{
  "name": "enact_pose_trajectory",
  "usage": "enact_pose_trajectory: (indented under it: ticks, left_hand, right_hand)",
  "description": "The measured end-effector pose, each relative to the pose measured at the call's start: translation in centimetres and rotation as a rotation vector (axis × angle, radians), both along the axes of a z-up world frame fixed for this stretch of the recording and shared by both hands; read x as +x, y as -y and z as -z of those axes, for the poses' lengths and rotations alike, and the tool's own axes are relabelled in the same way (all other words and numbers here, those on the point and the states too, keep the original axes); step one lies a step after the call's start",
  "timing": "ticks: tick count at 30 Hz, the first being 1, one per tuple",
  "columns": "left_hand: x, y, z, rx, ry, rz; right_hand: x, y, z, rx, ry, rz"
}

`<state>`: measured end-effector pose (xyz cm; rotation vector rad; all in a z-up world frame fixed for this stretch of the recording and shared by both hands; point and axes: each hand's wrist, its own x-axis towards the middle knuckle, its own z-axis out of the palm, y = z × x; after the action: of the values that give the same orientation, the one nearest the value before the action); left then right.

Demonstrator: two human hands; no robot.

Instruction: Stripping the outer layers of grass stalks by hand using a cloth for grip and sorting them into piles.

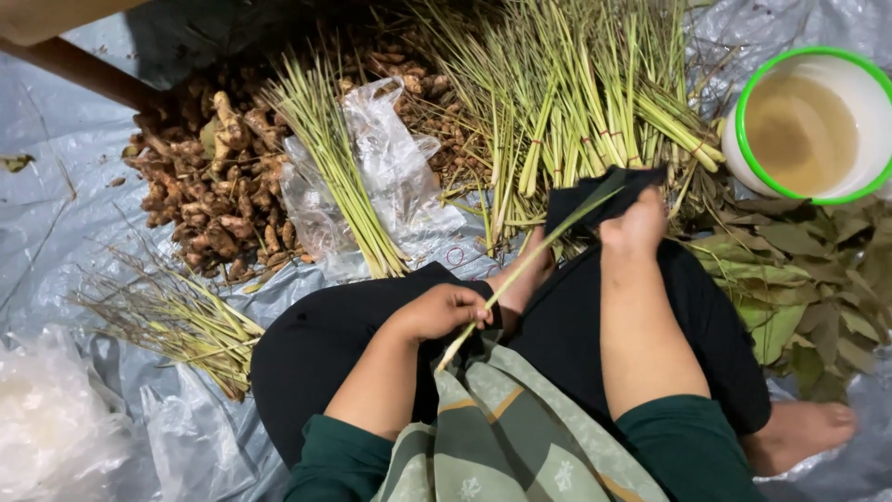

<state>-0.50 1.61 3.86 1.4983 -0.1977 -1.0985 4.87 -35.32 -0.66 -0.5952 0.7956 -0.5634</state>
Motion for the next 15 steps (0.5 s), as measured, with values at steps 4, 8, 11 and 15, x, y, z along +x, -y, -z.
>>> enact_pose_trajectory:
  ticks: [4, 8, 11, 15]
  left_hand:
    - [2.2, -0.4, 0.7, 0.055, 0.083, -0.466]
    - [3.4, -0.7, 1.1, 0.022, 0.149, -0.858]
    - [2.8, 0.3, 1.3, 0.045, 0.189, -0.921]
    - [2.4, 0.7, -0.8, 0.124, 0.215, -0.990]
  right_hand:
    - [-0.4, -4.5, -2.6, 0.039, -0.004, 0.074]
    - [-2.8, -14.1, -7.1, -0.442, -0.197, -0.475]
    - [-5.0, -19.3, -1.6, -0.892, -0.128, -0.858]
    - [-6.5, -22.4, -1.7, -1.372, -0.247, -1.208]
